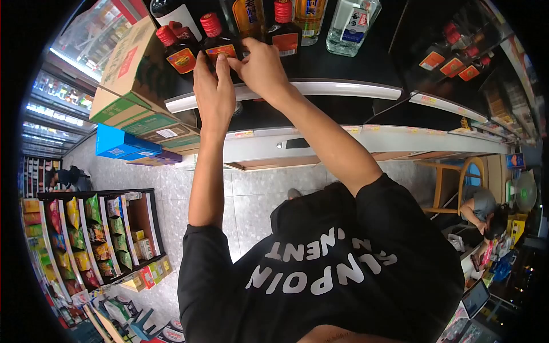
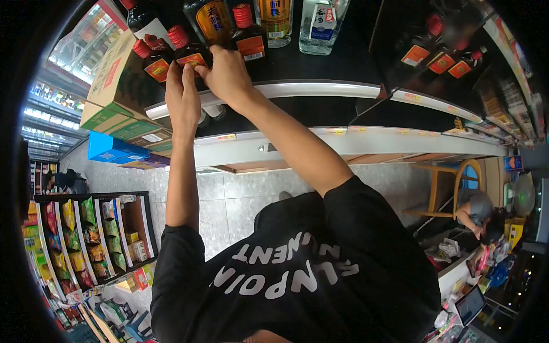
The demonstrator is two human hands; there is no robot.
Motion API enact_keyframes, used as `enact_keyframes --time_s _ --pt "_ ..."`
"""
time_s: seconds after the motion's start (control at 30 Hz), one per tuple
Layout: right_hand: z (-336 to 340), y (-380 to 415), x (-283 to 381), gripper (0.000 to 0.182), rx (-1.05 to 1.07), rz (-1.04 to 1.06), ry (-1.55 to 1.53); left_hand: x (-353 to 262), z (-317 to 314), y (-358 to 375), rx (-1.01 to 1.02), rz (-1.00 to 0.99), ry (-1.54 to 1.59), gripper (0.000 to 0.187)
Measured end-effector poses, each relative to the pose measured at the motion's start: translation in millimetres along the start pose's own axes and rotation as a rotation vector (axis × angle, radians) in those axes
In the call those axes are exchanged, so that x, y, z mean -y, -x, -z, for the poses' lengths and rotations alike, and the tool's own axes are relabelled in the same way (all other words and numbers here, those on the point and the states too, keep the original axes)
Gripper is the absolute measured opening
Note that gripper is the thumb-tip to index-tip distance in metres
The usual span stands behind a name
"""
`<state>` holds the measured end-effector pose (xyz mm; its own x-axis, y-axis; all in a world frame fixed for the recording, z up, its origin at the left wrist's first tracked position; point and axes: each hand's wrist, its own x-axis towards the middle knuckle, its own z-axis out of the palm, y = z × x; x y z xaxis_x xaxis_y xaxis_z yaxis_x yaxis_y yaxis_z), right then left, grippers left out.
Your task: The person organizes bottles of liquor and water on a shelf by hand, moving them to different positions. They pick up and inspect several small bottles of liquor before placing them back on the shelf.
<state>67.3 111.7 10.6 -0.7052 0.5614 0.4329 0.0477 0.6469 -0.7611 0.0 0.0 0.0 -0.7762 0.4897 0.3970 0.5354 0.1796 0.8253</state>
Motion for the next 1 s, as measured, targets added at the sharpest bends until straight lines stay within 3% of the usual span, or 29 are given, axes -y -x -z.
enact_keyframes --time_s 0.07,0.17,0.23,0.3,0.37,0.4,0.43,0.5,0.57,0.8,0.9,0.93,0.97,1.0 --pt "1 3 4 0.047 -0.002 -0.013 -0.060 -3 -5 7 -0.132 -0.052 0.114 0.068" --pt "2 37 2 0.034 -0.255 0.184 -0.075 -10 -10 29 -0.287 -0.292 0.076 0.060" --pt "13 80 7 0.025 -0.406 0.372 -0.166 3 -10 54 -0.386 -0.353 0.129 0.035" --pt "20 123 -27 0.024 -0.247 0.635 -0.140 39 -19 89 -0.435 -0.332 0.379 0.024" --pt "5 162 -80 0.023 -0.020 0.511 -0.161 91 -48 115 -0.370 -0.310 0.395 0.016" --pt "-13 168 -112 0.021 0.041 0.264 -0.167 110 -68 126 -0.323 -0.072 0.390 0.015" --pt "-31 171 -144 0.018 0.101 0.014 -0.174 125 -83 127 -0.226 0.040 0.336 0.018" --pt "-62 156 -197 0.031 0.005 -0.120 -0.227 167 -120 118 -0.179 0.011 0.317 0.031" --pt "-85 135 -222 0.032 -0.025 -0.215 -0.231 183 -136 103 -0.146 0.046 0.262 0.034" --pt "-117 95 -221 0.038 -0.043 -0.191 0.046 200 -164 66 -0.227 -0.020 -0.004 0.051" --pt "-127 89 -221 0.037 -0.105 -0.369 -0.001 214 -172 59 -0.175 0.050 0.111 0.053" --pt "-126 87 -221 0.039 0.016 -0.396 0.096 213 -174 59 -0.213 0.070 0.120 0.055" --pt "-129 84 -218 0.040 -0.058 -0.537 -0.054 211 -176 61 -0.191 0.102 0.154 0.055" --pt "-130 87 -220 0.041 -0.081 -0.483 -0.051 214 -176 62 -0.167 0.133 0.187 0.054"
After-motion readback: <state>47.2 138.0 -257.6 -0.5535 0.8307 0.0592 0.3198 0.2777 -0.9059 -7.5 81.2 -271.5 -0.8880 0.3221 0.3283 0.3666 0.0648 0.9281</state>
